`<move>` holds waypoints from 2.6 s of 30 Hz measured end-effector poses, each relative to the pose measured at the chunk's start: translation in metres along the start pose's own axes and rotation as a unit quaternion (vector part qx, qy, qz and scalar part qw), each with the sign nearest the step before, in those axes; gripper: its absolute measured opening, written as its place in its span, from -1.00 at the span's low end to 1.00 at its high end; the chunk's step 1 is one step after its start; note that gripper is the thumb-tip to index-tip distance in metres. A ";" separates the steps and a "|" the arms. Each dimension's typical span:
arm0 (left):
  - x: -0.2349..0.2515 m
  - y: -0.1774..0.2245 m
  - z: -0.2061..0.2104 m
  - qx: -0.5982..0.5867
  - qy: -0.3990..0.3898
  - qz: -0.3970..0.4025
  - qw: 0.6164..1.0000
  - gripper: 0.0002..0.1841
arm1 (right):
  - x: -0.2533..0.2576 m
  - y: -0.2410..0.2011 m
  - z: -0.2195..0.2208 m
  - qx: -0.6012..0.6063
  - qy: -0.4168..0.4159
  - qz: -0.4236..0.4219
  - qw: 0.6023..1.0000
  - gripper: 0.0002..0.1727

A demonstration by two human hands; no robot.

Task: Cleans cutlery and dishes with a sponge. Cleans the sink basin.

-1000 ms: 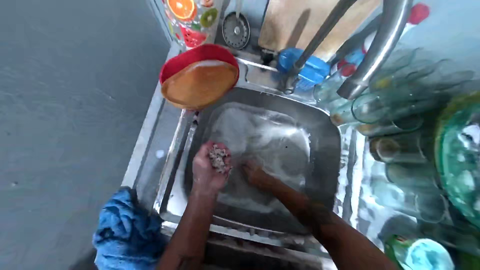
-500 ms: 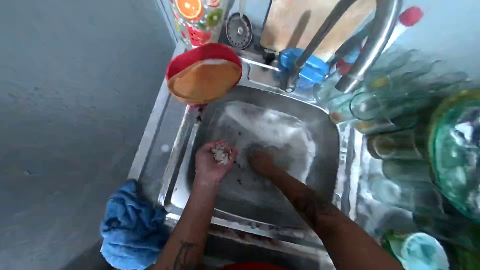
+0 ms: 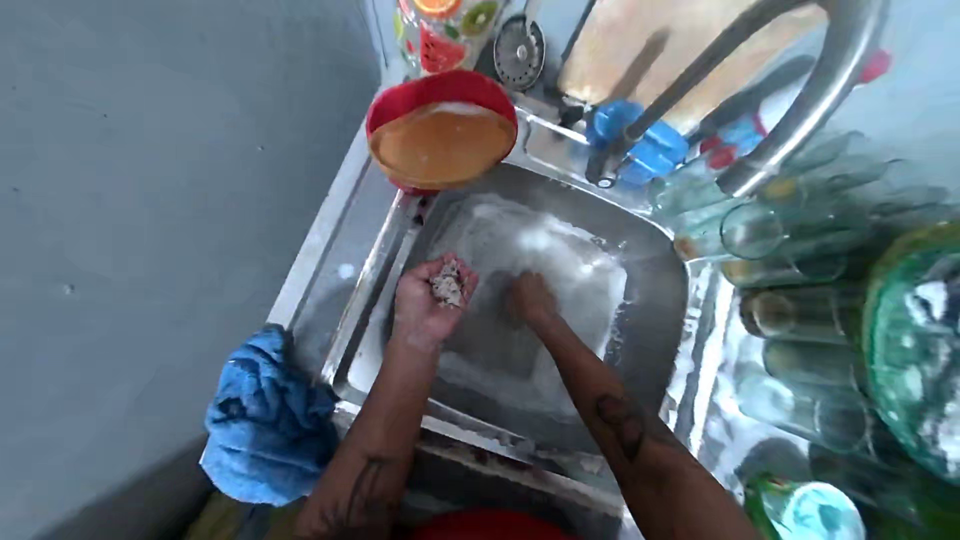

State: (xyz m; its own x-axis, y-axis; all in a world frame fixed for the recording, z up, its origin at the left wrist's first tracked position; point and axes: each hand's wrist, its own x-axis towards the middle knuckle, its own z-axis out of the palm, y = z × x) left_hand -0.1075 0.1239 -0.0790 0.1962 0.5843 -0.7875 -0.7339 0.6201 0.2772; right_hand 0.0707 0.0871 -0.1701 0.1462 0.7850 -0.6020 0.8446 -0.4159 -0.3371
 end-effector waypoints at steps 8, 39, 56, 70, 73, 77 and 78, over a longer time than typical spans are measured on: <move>0.000 0.004 -0.003 -0.007 -0.025 0.002 1.000 -0.82 | -0.018 -0.051 0.083 0.010 0.026 -0.267 0.963 -0.46; -0.001 -0.002 0.000 0.040 -0.014 -0.011 0.999 -0.82 | 0.016 0.031 0.025 0.086 -0.095 -0.002 0.992 -0.54; 0.006 -0.010 0.003 0.057 -0.053 -0.057 0.995 -0.79 | -0.049 -0.005 -0.083 0.141 0.125 -0.131 0.973 -0.67; 0.008 0.000 0.002 -0.021 -0.018 -0.052 0.998 -0.77 | -0.002 0.044 0.067 -0.089 0.064 -0.124 0.986 -0.52; 0.005 0.002 0.003 -0.010 -0.023 -0.047 0.999 -0.79 | -0.005 0.043 0.054 -0.136 -0.013 -0.102 0.985 -0.54; 0.008 0.003 0.000 -0.020 -0.027 -0.049 0.998 -0.81 | -0.004 0.024 0.037 -0.155 -0.113 -0.025 0.981 -0.61; 0.009 0.003 0.000 -0.021 -0.028 -0.048 0.998 -0.81 | -0.001 0.022 0.037 -0.149 -0.117 -0.014 0.982 -0.61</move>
State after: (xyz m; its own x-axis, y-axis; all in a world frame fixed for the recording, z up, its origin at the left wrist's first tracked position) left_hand -0.1082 0.1308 -0.0856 0.3021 0.5516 -0.7775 -0.7366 0.6528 0.1769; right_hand 0.0697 0.0606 -0.2039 0.0274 0.6525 -0.7573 0.9648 -0.2155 -0.1508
